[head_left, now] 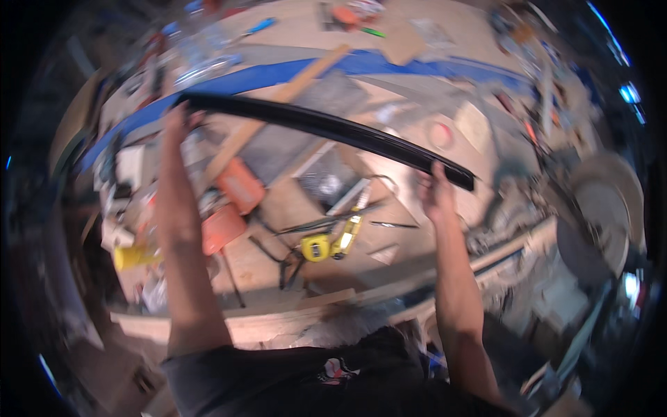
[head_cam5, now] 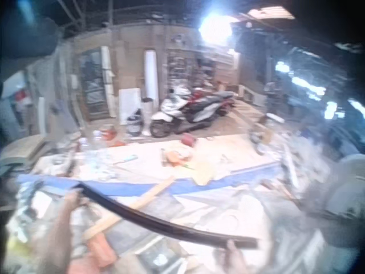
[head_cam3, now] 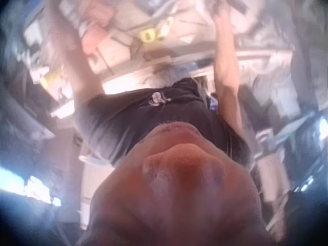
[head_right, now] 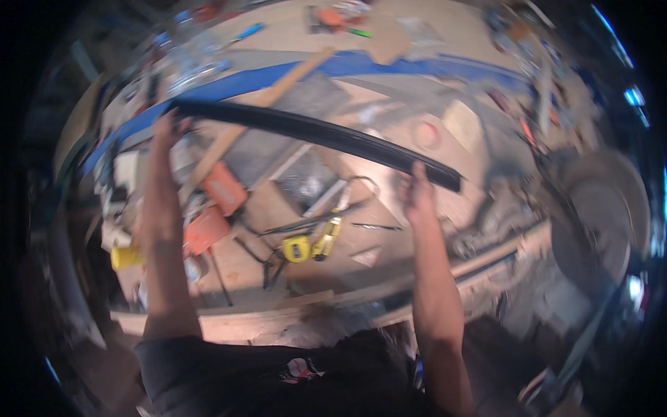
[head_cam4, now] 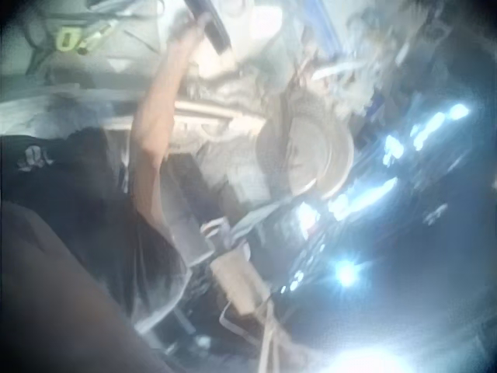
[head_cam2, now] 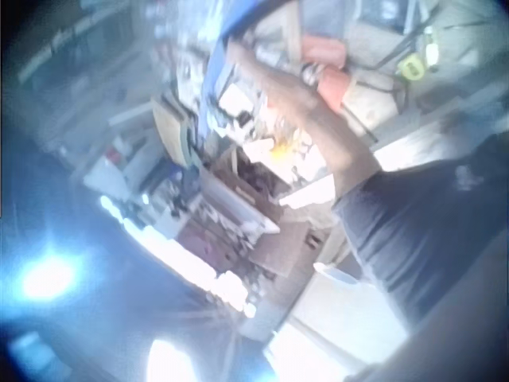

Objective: The person measures and cuts a long black plastic trim strip using a miter saw. They mark the strip with a tape measure, position it on the saw, cut it, and then handle the cut pieces, moving them aside.

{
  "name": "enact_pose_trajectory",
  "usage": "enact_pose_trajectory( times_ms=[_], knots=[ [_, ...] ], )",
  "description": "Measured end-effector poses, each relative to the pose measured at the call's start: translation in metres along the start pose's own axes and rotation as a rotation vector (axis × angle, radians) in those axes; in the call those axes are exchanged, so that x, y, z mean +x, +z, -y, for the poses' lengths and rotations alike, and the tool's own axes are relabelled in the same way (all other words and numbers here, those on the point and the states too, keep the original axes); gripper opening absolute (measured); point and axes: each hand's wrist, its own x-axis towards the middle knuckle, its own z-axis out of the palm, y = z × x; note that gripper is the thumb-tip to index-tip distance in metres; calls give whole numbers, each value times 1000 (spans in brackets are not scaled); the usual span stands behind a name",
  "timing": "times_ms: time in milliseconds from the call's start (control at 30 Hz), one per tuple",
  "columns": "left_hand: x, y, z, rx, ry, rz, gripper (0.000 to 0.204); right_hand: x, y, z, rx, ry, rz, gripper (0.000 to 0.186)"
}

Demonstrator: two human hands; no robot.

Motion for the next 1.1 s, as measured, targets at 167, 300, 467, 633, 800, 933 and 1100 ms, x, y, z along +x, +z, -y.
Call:
enact_pose_trajectory(
  times_ms=[167, 300, 467, 633, 800, 933, 1100],
  knots=[
    [30, 63, 67, -1295, -898, 146, 37, -1, 4, 6, -103, 74, -45, 50],
    [35, 78, 94, -1401, -932, 96, 33, -11, 9, 12, -278, 132, -85, 57],
    [29, 69, 81, -1379, -1025, -118, 32, -28, -26, 20, -509, 62, -168, 71],
    [33, 56, 59, -1254, -1007, -169, 32, -13, -62, 7, -584, -482, -719, 59],
    [39, 47, 58, -1102, -1007, -130, 32, -4, -75, 14, -505, -516, -508, 52],
    [35, 42, 64, -1035, -953, -105, 34, -10, -68, 15, -444, -496, -468, 50],
    [34, 51, 70, -1110, -981, -145, 29, -10, -59, 14, -448, -498, -479, 51]
  ],
)
